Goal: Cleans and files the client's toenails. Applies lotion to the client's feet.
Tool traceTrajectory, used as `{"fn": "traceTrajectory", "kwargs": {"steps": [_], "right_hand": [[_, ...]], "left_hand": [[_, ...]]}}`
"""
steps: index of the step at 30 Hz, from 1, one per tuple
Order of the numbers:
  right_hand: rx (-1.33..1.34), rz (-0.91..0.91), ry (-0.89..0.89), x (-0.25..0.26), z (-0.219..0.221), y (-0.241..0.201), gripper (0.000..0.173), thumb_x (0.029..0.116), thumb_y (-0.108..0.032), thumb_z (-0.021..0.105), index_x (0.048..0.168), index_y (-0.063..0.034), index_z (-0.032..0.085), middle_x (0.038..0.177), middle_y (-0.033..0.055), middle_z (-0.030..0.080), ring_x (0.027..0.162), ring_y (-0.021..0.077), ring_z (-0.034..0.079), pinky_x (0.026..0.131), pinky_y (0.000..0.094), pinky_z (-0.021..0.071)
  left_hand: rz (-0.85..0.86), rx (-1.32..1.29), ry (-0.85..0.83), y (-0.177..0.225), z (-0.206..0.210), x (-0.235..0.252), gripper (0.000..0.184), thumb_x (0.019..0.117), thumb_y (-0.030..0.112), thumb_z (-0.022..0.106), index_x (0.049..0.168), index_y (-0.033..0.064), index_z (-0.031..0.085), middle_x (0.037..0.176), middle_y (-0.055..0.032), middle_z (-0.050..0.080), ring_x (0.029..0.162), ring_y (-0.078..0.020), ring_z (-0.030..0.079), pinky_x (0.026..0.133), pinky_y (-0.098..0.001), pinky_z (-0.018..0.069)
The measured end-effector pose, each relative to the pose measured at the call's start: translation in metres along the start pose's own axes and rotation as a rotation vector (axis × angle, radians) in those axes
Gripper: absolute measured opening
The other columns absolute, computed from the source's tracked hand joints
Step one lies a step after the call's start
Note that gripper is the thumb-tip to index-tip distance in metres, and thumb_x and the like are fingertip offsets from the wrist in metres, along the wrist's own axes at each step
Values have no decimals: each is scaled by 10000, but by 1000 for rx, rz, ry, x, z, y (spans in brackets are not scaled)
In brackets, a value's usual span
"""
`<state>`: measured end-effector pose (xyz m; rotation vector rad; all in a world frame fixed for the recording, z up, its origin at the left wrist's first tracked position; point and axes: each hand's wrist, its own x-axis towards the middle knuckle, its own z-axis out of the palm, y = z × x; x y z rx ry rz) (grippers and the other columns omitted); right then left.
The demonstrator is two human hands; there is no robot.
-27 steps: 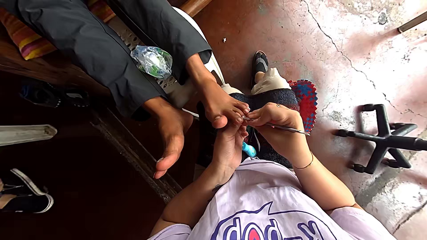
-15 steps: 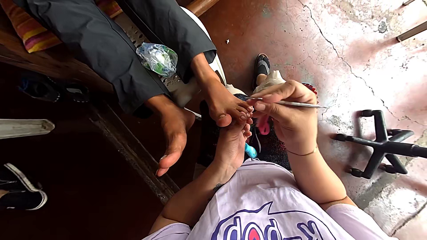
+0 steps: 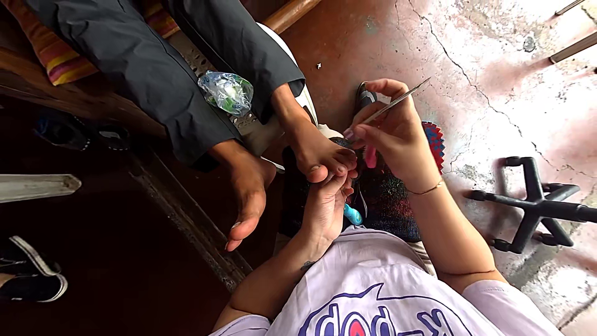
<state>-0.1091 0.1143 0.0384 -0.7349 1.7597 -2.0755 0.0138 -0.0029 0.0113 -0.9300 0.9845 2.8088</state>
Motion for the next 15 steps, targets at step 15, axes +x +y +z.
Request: {"fn": "traceTrajectory", "kwargs": {"steps": [15], "right_hand": [[-192,-14,-148,-28,0,-14,302,920,93,572,1169,-46,472,989,84,686,798,145,705,627,257,608]], "left_hand": [[-6,-23,28,-2,1,-2,241,1040,46,483,961,102,704,929,-35,702,825,-117,665,758,-258,562]]}}
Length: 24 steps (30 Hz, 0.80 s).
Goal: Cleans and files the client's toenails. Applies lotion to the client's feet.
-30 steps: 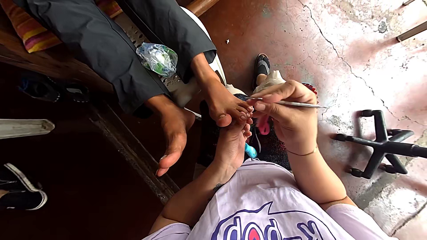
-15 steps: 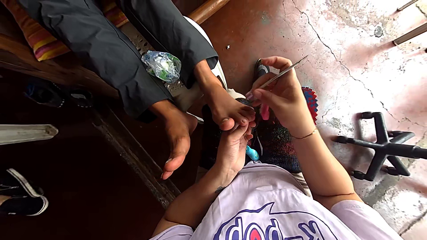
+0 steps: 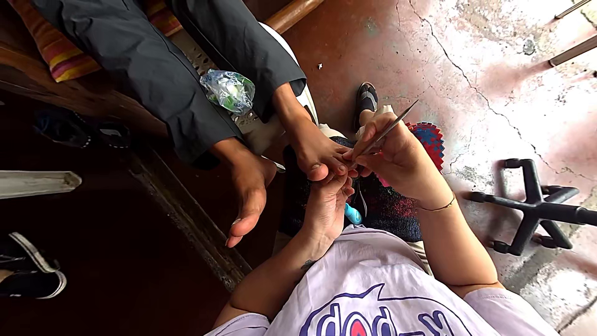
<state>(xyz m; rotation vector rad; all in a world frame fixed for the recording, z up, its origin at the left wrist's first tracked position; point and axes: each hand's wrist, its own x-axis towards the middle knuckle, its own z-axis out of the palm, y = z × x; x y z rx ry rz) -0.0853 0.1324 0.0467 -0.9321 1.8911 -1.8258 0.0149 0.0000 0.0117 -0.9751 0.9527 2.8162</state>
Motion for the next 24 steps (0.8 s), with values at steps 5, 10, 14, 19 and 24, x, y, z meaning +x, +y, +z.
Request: {"fn": "traceTrajectory", "kwargs": {"steps": [5,10,14,19,24], "right_hand": [[-7,-8,38,0,4,-1,284,922,105,580,1146,-34,475,978,92,662,780,153,695,605,266,609],[-3,9,71,0,6,-1,274,922,108,570,1136,-37,477,984,95,664,751,156,702,574,272,615],[-57,26,10,-2,0,-3,253,930,69,586,1126,-57,487,975,68,697,739,125,697,568,242,592],[-112,3,28,0,3,-3,247,928,77,573,1129,-42,492,971,74,673,754,140,690,590,262,604],[-113,2,32,2,3,-5,239,922,79,584,1114,-34,495,960,83,668,717,141,686,563,263,603]], "left_hand": [[-8,-10,10,1,2,0,229,1036,44,499,971,94,712,944,-42,709,835,-120,669,759,-264,563],[6,-24,34,0,4,-1,229,1034,26,493,970,96,701,930,-46,707,813,-121,669,747,-261,566],[43,-12,35,-4,2,0,217,1016,5,518,947,89,705,914,-47,703,808,-120,664,744,-256,560],[84,6,31,-8,3,3,195,1003,8,551,926,96,707,916,-45,710,828,-116,671,762,-261,562],[103,17,42,-9,4,3,220,991,-18,553,911,98,722,916,-36,720,828,-112,672,769,-255,561]]}}
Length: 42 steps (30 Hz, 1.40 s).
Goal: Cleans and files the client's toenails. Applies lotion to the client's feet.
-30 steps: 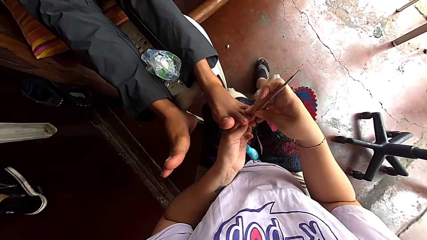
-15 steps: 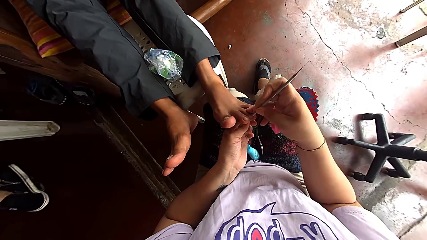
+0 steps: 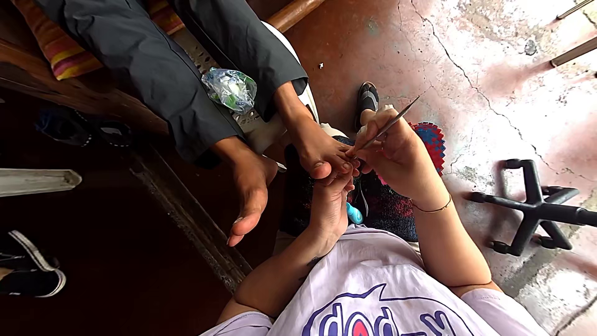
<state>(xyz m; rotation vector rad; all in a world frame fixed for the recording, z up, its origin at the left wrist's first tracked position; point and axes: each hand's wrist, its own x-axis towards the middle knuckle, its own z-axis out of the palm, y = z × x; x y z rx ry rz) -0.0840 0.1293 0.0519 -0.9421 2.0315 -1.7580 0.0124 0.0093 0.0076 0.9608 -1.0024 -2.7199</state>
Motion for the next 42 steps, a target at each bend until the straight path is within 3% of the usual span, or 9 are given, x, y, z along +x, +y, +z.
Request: {"fn": "traceTrajectory", "kwargs": {"steps": [5,25,28,30,32,35,37,40,42], "right_hand": [[-77,-13,-50,2,-5,-4,216,923,58,615,1086,-48,519,942,58,690,695,101,673,501,217,553],[-415,-151,-171,9,-9,-15,157,920,40,598,1043,-55,584,907,28,680,732,101,682,615,275,614],[-492,-163,-198,9,-11,-16,132,928,-5,612,1037,-80,607,859,4,668,738,96,658,625,287,573],[-345,-148,-115,10,-13,-16,121,925,7,618,1035,-43,606,921,32,689,786,92,678,659,260,593],[17,-144,88,11,-3,-12,182,928,65,611,1068,-23,536,983,79,687,785,100,686,628,221,588],[604,-56,242,17,28,-4,240,924,82,636,1071,-82,540,910,94,685,569,75,606,466,189,508],[596,-38,334,28,37,14,206,915,94,659,1044,-46,580,906,95,717,562,47,575,475,176,467],[370,-235,491,37,30,23,154,923,116,634,1017,1,590,1025,137,724,662,84,648,528,207,527],[479,-216,427,31,28,4,142,957,86,618,1012,-40,584,1079,149,716,684,116,697,511,210,564]], "left_hand": [[7,17,7,0,-1,0,215,987,-13,566,898,99,727,906,-30,722,827,-106,675,774,-253,561],[26,41,-27,-2,-3,3,206,979,-11,584,884,109,722,874,-8,706,810,-89,658,768,-244,554],[10,40,-18,-2,-3,4,190,976,-8,597,882,103,719,858,-14,699,790,-94,648,751,-244,547],[44,19,-49,0,-4,4,175,967,7,619,905,106,749,901,-23,730,830,-97,676,780,-250,561],[86,29,-89,-1,-5,4,152,962,16,636,946,107,757,950,-28,740,873,-99,682,810,-249,558],[141,34,-92,-5,-7,7,153,924,-15,649,923,102,748,904,-18,722,845,-100,672,819,-272,562],[149,67,-74,-5,-7,9,157,927,-4,632,889,117,724,859,-6,696,798,-88,652,774,-257,554],[172,86,-100,-5,-8,9,172,954,1,609,903,104,737,896,-36,734,832,-96,680,790,-243,558],[187,78,-122,-5,-10,11,136,945,23,641,934,111,744,913,-32,735,848,-96,676,807,-251,553]]}}
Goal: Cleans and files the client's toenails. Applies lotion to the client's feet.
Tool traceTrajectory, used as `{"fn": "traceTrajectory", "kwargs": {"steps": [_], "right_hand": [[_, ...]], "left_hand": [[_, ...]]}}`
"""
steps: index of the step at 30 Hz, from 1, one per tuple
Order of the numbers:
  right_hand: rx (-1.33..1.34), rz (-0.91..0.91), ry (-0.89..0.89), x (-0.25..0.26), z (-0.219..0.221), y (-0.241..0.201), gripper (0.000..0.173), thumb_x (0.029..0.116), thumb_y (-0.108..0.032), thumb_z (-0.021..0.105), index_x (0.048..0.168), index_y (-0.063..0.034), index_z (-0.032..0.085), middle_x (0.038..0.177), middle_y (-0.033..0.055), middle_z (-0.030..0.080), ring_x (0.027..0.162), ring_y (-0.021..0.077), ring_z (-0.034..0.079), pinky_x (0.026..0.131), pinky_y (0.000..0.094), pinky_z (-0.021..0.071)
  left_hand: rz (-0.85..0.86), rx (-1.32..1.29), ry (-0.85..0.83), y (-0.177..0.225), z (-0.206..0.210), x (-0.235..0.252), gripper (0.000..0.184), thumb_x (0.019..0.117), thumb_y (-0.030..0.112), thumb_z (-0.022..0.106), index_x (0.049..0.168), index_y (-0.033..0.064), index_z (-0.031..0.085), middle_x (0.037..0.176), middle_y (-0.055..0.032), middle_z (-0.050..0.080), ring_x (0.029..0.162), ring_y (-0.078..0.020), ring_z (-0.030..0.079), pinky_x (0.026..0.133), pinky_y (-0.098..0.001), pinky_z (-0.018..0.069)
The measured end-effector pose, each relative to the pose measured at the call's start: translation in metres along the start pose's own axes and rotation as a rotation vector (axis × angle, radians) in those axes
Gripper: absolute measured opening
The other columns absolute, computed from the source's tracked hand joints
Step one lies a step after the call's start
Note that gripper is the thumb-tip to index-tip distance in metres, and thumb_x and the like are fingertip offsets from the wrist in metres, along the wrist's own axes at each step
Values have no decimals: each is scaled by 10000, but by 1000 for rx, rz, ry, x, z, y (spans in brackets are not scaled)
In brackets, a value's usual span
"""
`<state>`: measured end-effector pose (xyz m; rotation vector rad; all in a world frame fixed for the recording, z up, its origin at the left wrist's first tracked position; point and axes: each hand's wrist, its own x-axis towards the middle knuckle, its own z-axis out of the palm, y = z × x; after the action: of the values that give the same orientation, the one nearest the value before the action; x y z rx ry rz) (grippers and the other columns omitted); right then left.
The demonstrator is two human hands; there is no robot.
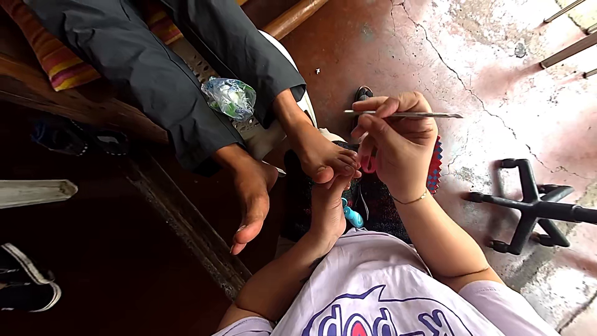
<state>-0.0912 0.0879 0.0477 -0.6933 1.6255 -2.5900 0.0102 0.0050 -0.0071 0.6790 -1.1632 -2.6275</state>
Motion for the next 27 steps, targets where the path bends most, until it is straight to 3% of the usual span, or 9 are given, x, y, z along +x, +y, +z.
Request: {"fn": "traceTrajectory", "kwargs": {"steps": [3,5,8,12,19,27], "right_hand": [[154,226,-56,-15,1,-2,170,912,101,650,980,-50,613,1022,160,733,662,135,706,506,226,568],[-7,175,-31,-27,-15,7,168,903,103,670,992,-33,628,1027,139,725,625,103,659,506,213,551],[-213,75,-17,-42,-35,0,179,881,74,716,975,-76,686,1036,68,741,749,100,706,620,233,606],[-291,7,-65,-63,-41,-6,182,874,88,714,950,-76,702,1011,67,755,874,140,749,728,279,646],[-308,-67,-55,-69,-38,2,149,900,64,714,970,-66,693,1041,70,745,896,137,744,745,273,645],[-399,-137,-112,-72,-37,4,115,902,78,692,936,-27,660,1023,107,730,919,165,742,765,304,652]], "left_hand": [[-24,2,12,-2,-1,1,127,908,23,659,907,133,722,883,-2,699,837,-93,652,817,-268,546],[-35,11,15,-2,-1,2,137,907,11,640,876,119,719,847,-14,692,800,-92,644,788,-253,539],[-29,5,-9,1,-2,2,120,941,36,638,918,93,740,916,-51,733,874,-108,684,837,-252,554],[-32,-3,-10,1,-3,2,136,938,29,640,899,110,741,877,-42,732,838,-100,686,817,-242,557],[-28,-28,-5,0,-5,1,95,920,41,673,892,109,732,840,-43,719,800,-100,682,807,-250,565],[-25,-17,-18,1,-6,0,61,923,87,695,900,128,734,884,-42,727,848,-112,687,833,-267,562]]}}
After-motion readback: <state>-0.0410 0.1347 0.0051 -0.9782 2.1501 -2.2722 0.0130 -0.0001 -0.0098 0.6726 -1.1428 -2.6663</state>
